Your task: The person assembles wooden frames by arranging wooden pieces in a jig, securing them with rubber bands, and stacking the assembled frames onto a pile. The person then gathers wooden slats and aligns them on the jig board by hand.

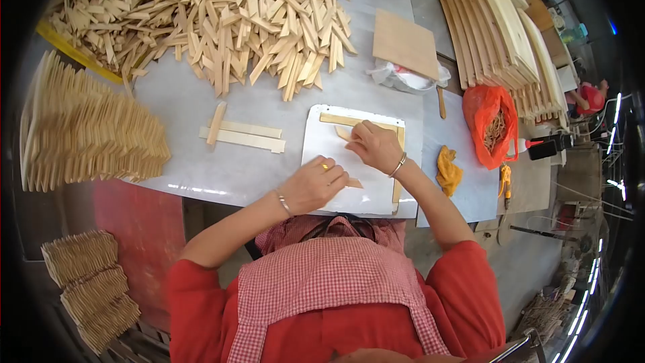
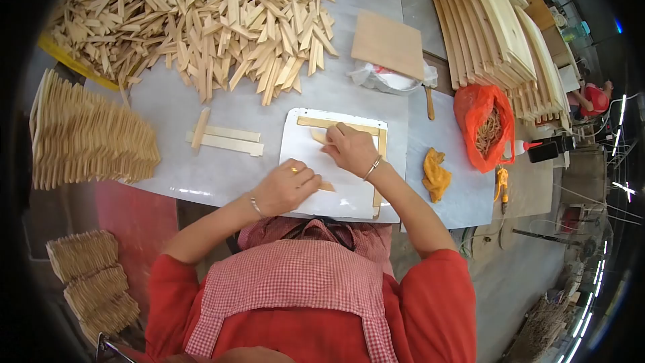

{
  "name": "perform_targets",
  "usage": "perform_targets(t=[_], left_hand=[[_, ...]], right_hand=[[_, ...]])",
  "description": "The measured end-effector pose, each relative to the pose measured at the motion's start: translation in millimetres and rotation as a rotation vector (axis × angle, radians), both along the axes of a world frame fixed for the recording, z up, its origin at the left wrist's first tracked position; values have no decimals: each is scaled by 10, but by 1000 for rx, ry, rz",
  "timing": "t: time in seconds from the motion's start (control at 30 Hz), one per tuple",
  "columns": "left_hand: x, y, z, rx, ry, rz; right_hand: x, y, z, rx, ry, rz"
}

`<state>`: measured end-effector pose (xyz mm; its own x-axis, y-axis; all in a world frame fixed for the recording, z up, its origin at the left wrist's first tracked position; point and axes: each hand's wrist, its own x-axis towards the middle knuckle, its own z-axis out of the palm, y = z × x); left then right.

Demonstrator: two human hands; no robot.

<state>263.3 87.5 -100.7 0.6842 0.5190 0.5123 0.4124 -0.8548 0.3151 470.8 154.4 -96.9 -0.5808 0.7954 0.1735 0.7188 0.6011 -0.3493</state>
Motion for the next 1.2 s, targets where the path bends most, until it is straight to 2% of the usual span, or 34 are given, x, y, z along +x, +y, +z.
perform_targets(t=[0.1, 0.2, 0.27, 0.3, 0.37, 0.43, 0.53, 0.7, 0.77, 0.87, 0.9, 1.0, 1.03, 1.1, 1.2], left_hand=[[264, 22, -227, -8, 63, -9], [351, 142, -311, -185, -53, 46], [271, 430, -249, -133, -166, 230], [177, 644, -173, -182, -135, 323], [46, 1090, -40, -76, -97, 542], [-58, 1427, -21, -108, 126, 766], [-139, 1690, -90, -21, 191, 832], [-150, 1707, -170, -96, 217, 852], [-166, 1710, -218, -138, 262, 901], [-217, 1559, -121, -179, 231, 880], [-243, 1446, -69, -193, 233, 870], [-317, 945, 101, -310, 14, 728], [-287, 714, 74, -331, 13, 720], [-256, 337, 59, -576, 24, 658], [-152, 38, -153, -533, -42, 608]], right_hand=[[275, 77, -93, 134, -141, 72], [347, 202, -51, 92, -78, 75], [265, 393, -17, 78, -20, -2], [176, 543, -50, 75, -11, -3], [-58, 883, -105, 108, 139, -151], [-346, 1205, -148, 41, 115, -229], [-704, 1505, -177, -61, 59, -367], [-780, 1712, -204, -261, 65, -517], [-674, 1714, -324, -200, 126, -500], [-494, 1550, -250, -225, 98, -518], [-386, 1366, -140, -224, 184, -502], [79, 597, 137, -265, 399, -454], [254, 295, 194, -311, 394, -442], [557, -226, 252, -368, 355, -413], [820, -796, 166, -496, 297, -444]])
